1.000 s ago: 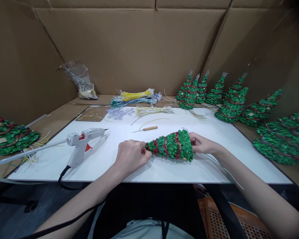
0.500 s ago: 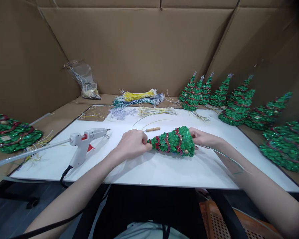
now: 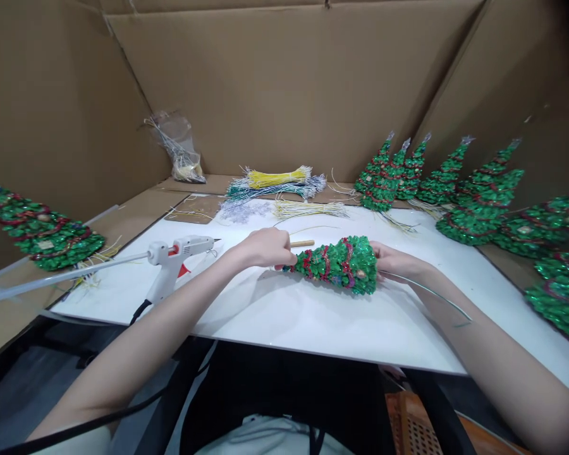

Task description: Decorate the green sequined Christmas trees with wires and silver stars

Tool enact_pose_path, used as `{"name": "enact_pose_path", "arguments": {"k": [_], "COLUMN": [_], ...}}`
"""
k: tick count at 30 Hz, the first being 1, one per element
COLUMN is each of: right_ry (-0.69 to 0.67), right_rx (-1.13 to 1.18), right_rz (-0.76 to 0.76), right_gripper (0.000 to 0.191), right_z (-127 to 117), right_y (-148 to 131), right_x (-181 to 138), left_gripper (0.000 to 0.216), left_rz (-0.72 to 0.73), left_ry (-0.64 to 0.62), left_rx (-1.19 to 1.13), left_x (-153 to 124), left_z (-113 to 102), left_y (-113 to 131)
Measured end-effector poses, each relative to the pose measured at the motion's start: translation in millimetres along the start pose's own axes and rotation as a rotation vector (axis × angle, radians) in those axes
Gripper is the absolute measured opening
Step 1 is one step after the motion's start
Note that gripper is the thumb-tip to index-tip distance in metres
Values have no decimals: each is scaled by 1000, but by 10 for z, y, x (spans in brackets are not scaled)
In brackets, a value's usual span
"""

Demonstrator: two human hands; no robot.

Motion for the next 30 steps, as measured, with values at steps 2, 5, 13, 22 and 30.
{"name": "enact_pose_path", "arguments": {"k": [2, 5, 13, 22, 30], "right_ry": [0, -1, 18, 8, -23], "right_rx": [1, 17, 18, 27, 35], "right_rz": [-5, -15, -36, 53, 61], "right_gripper": [33, 33, 33, 29, 24], "right_z": [13, 35, 58, 87, 89], "right_y": [-14, -41, -59, -41, -24], "right_x": [-2, -3, 14, -21, -52], "left_gripper": [22, 21, 24, 34, 42], "left_rz": [-15, -39, -18, -56, -236], "left_ry": [-19, -23, 80, 320, 270], "left_rx": [29, 85, 222, 159, -225], "left_x": [17, 26, -10, -606, -1562], "left_z": [-22, -36, -18, 80, 561], "left_y": [38, 87, 155, -163, -833]}}
Point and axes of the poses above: each hand's wrist, its own x-axis towards the middle knuckle, its own z-axis out of the palm, y = z × x, the point moved 6 cm from there along x, towards the middle knuckle, and after that the axes turned 2 degrees about -y, right-handed, at the moved point
